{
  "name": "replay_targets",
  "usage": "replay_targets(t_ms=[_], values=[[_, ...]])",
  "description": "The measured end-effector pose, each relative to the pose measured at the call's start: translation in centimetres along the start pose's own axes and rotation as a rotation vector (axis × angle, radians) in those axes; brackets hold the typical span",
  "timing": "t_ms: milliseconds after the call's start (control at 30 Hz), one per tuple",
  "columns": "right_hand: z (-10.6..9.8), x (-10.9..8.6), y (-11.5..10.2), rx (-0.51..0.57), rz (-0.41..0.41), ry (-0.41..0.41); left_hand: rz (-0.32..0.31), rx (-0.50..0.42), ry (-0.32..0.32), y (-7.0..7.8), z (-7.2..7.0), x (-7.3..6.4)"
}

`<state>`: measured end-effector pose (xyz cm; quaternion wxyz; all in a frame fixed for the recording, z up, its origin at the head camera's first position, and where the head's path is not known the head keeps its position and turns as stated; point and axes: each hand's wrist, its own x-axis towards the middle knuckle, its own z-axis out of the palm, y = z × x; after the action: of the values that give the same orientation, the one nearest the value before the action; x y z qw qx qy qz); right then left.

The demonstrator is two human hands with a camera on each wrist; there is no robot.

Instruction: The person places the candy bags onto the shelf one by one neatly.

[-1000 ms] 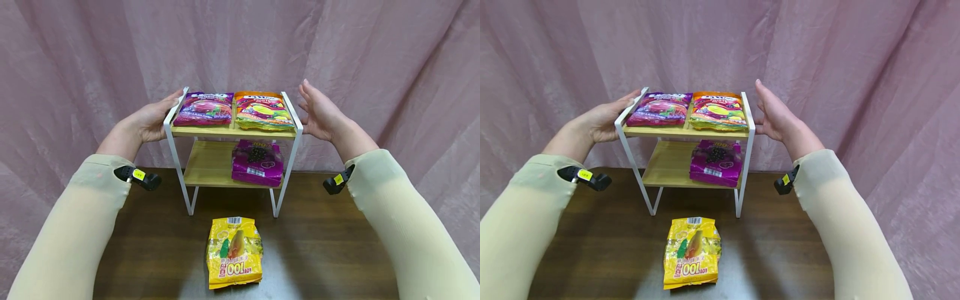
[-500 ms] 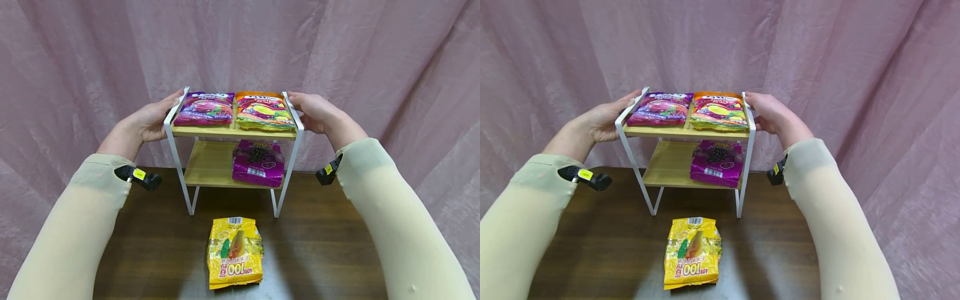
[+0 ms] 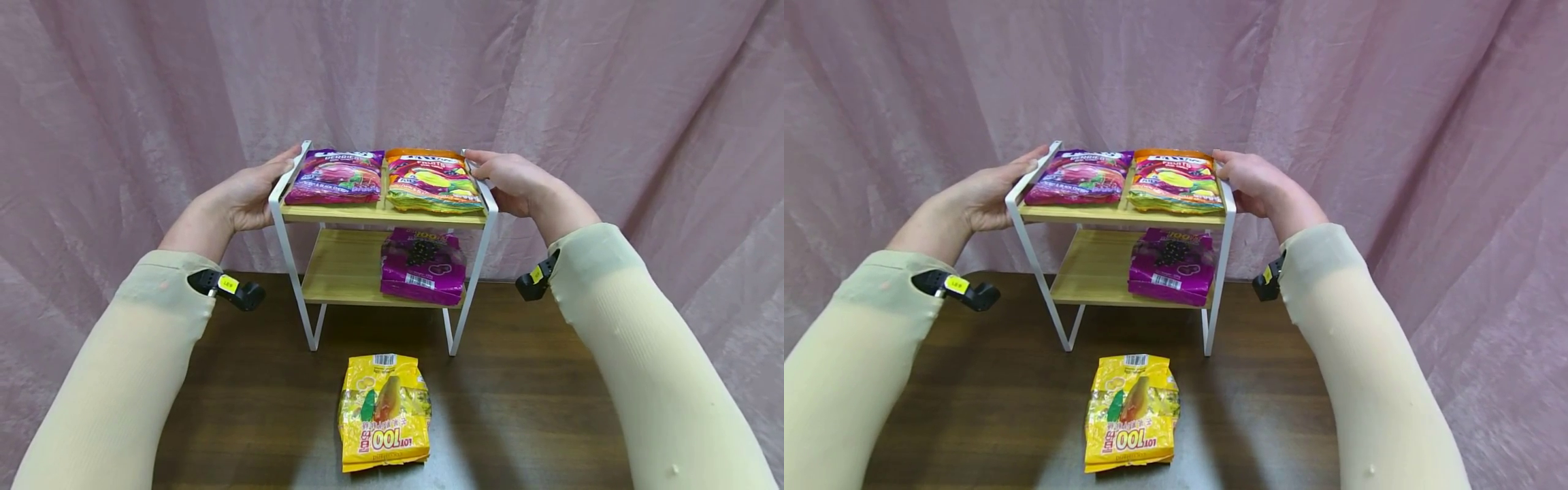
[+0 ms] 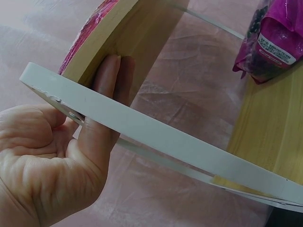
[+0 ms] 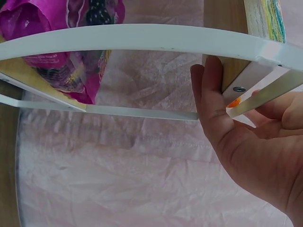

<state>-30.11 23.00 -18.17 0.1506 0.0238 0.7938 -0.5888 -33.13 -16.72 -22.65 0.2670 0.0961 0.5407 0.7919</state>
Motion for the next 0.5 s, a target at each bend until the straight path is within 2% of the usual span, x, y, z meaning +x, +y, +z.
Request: replay_targets(t_ms=[500], values=[[-0.51,0.31,0.71,0.201,0.057,0.053,0.003,-0.008,0.021,-0.06,0.10,0.08]])
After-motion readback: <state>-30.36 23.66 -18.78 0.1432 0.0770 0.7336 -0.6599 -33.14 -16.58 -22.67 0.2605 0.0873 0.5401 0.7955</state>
